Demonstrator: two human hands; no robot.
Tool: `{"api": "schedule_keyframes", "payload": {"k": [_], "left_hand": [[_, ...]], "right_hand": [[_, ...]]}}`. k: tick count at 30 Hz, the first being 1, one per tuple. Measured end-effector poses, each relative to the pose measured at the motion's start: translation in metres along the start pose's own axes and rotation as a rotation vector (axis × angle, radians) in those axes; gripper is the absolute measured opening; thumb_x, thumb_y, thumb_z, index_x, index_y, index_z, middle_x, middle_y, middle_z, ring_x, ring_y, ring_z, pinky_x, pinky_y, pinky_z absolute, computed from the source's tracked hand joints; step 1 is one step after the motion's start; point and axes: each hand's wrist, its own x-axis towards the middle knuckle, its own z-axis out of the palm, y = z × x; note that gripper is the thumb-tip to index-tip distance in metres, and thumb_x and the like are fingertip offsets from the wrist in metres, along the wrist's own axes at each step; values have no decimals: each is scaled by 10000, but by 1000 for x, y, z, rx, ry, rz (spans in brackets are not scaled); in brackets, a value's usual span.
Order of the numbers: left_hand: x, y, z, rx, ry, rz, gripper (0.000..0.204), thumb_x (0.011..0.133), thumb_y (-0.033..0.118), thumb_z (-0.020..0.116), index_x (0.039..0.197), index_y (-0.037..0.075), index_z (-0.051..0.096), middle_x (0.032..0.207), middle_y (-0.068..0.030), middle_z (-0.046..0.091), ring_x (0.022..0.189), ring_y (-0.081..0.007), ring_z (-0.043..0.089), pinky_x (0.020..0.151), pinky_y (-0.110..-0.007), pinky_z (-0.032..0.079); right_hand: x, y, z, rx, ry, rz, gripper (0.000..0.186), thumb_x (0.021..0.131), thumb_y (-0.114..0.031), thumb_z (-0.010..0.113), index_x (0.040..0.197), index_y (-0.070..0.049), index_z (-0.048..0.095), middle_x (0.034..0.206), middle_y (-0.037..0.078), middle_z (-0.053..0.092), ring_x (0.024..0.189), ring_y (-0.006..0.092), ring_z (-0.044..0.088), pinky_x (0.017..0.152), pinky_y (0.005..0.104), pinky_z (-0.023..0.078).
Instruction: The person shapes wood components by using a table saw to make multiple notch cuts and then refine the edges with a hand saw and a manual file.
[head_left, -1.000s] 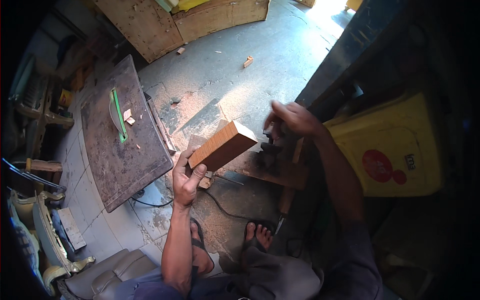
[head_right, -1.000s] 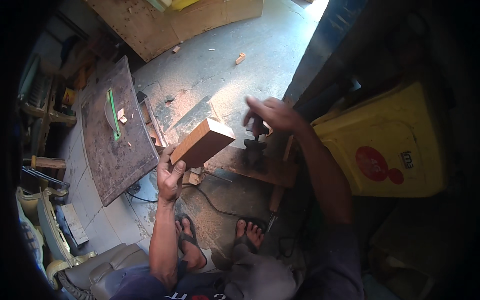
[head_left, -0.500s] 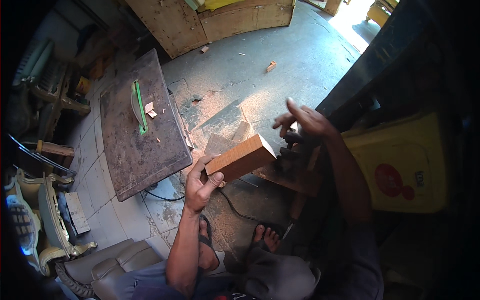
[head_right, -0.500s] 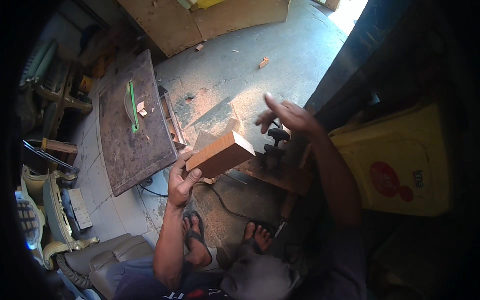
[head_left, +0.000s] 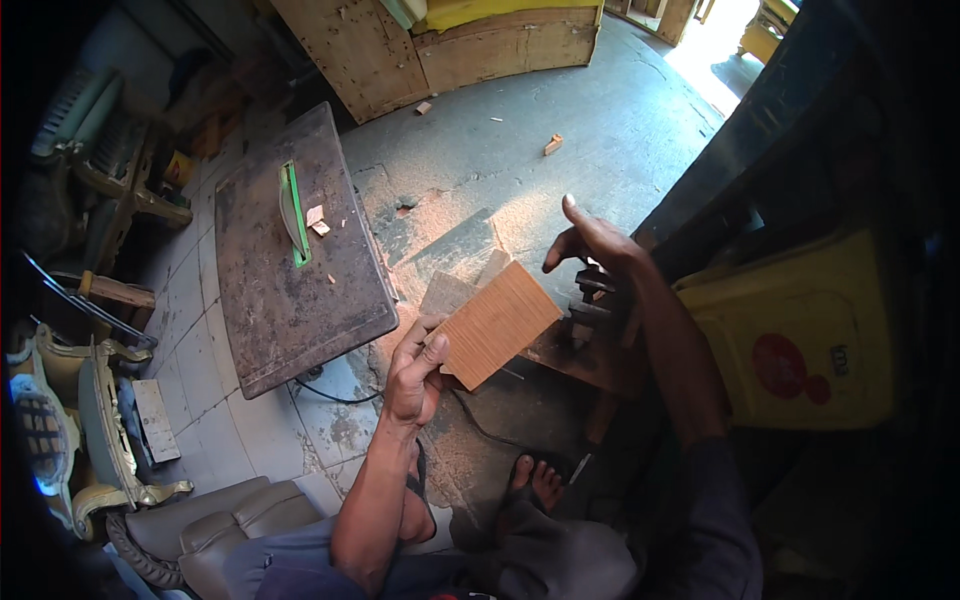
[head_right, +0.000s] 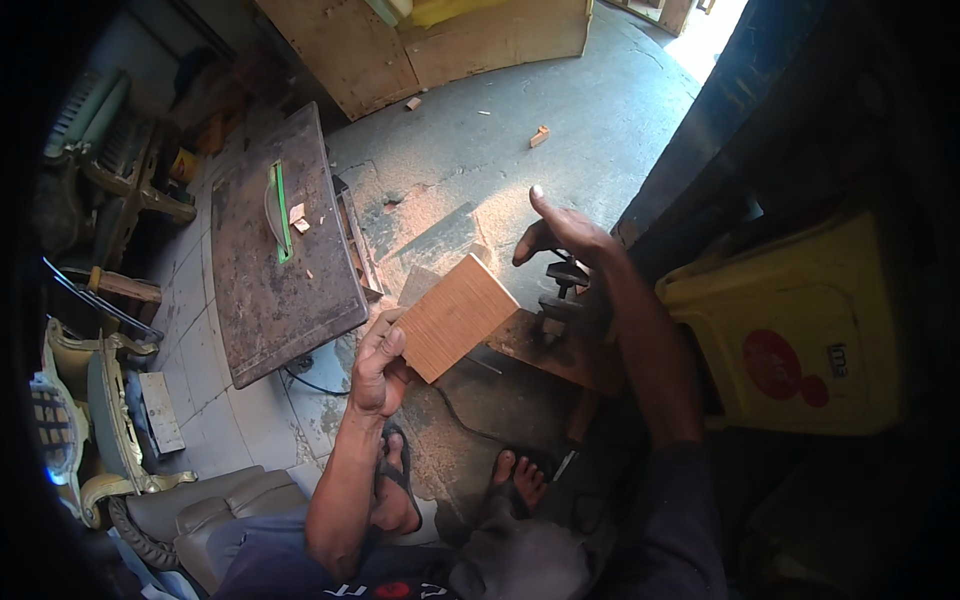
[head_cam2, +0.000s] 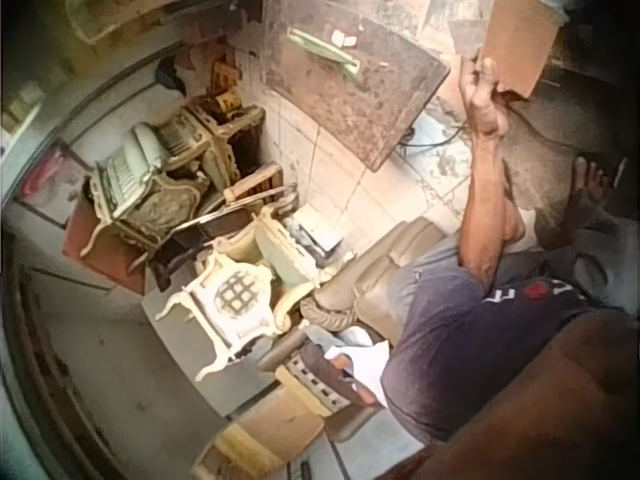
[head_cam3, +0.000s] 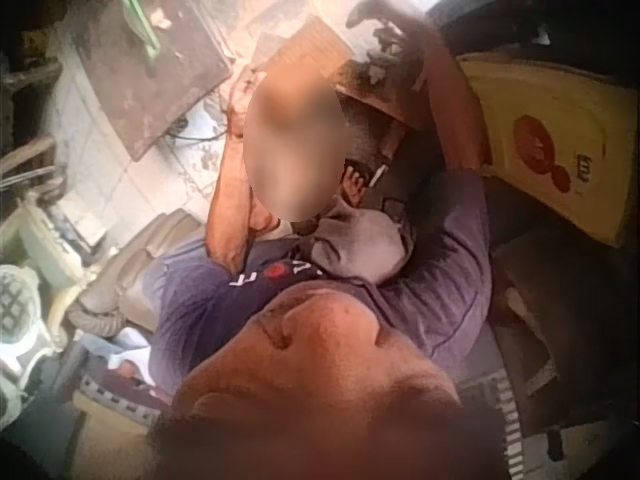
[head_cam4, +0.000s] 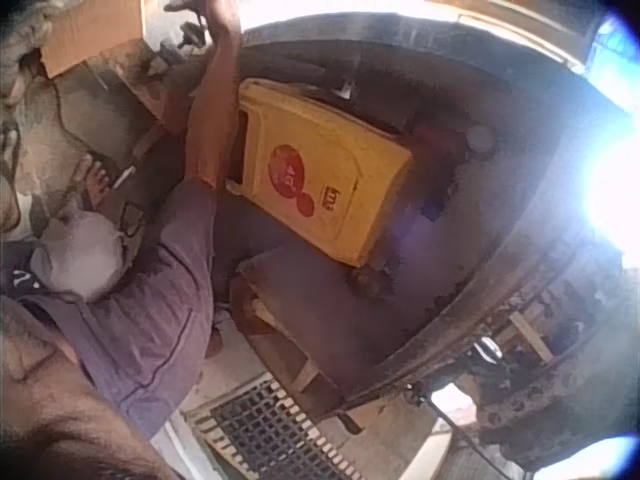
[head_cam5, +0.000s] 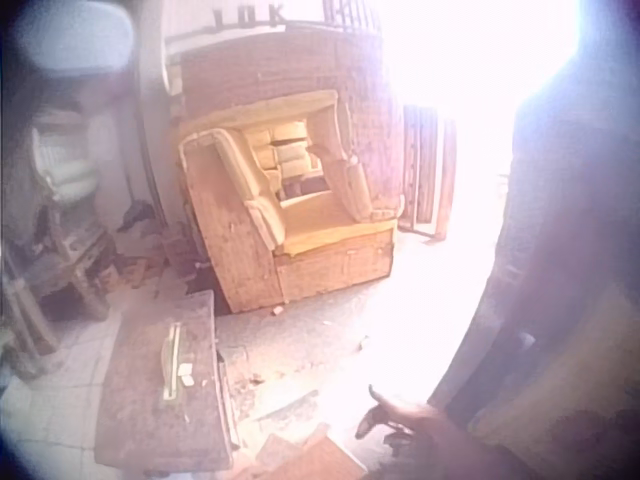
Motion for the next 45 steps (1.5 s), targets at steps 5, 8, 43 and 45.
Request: {"api": "schedule_keyframes", "payload": {"k": [5,8,43,45], "left_hand": [[4,10,6,-44,-22,-37,432,1005,356,637,1270,45,498,1088,-134,636,849,-246,723,507,-414,631],[8,5,11,-100,-14,-50,407,998,362,656,1260,76,531,1084,-109,632,835,-201,718,469,-335,624],[16,3,29,141,-207,-120,495,899,291,757,1274,12,589,1091,-71,658,1015,-146,611,904,-296,471],[14,3,38,150,-214,-126,485,894,286,766,1261,15,600,1067,-63,657,993,-140,604,882,-290,464]], "right_hand": [[-70,71,-24,238,202,-189,869,1079,-646,243,922,18,781,921,159,764,1019,255,685,1028,375,463],[-68,161,-58,270,392,-144,847,1084,-636,247,985,29,761,952,183,763,938,232,709,914,374,538],[26,77,-63,-766,-7,220,1066,954,-850,179,1127,21,770,1222,217,720,1203,365,645,1029,464,503],[30,76,-59,-716,-26,216,1067,948,-857,177,1186,9,754,1296,210,692,1274,359,606,1062,476,483]]}}
